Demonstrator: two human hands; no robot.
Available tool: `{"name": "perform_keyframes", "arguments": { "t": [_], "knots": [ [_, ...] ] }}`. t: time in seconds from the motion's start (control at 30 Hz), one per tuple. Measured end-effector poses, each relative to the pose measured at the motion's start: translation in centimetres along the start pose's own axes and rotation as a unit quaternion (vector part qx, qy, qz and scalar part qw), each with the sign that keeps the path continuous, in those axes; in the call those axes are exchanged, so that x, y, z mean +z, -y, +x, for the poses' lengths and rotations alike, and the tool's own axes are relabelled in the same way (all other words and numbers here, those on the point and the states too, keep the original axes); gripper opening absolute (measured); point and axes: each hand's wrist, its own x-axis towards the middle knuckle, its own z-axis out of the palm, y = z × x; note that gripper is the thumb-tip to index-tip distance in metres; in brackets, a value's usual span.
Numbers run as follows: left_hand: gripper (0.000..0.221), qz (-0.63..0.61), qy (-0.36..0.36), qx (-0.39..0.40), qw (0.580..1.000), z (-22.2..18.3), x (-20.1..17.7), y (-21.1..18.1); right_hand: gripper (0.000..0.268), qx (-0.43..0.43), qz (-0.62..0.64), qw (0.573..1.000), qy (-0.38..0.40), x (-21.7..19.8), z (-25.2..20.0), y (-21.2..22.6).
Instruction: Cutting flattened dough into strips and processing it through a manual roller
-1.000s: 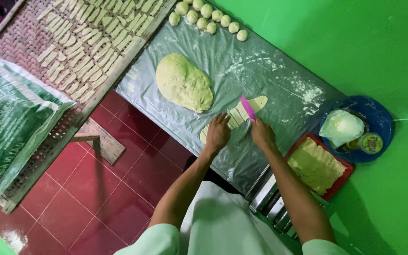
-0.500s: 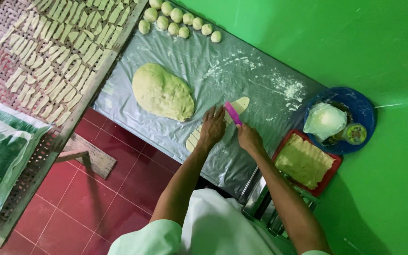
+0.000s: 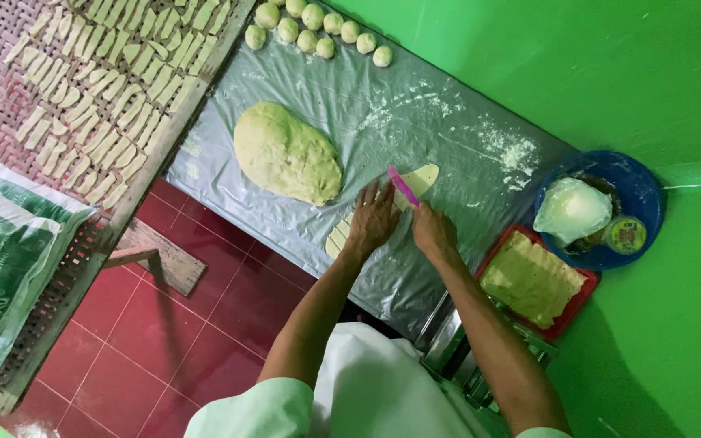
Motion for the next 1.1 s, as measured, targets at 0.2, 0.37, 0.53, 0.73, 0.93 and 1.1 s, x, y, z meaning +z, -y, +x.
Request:
{"name": "perform_keyframes", "arguments": {
  "t": [0.2,0.37,0.53,0.73,0.93,1.1],
  "knots": [
    [0.070,0.044,0.009,-0.011,0.999,-0.3,-0.8,-0.6,0.048,0.002,-0.061,0.998,-0.016,1.2,-0.3,-0.8],
    [0.073,0.014,-0.011,-0.009,1.000,-0.3,0.0,-0.4,0.047,0.019,0.019,1.000,-0.012,-1.2,-2.3,1.1],
    [0.073,0.002,-0.010,-0.014,1.000,-0.5,-0.6,-0.7,0.054,0.051,-0.055,0.997,0.019,0.6,-1.6,-2.0],
    [0.072,-0.041,0.024,-0.038,0.998,-0.3,-1.0,-0.6,0.055,0.008,0.041,0.999,-0.026,0.2,-2.8,-2.8],
    [0.041,-0.171,-0.077,-0.021,0.982,0.7,0.0,0.9,0.056,0.032,-0.035,0.998,0.049,2.7,-1.2,-6.6],
    [0.042,-0.222,-0.113,0.006,0.968,1.0,0.5,2.0,0.052,0.038,-0.001,0.999,0.014,0.4,-1.8,-5.5]
  ]
}}
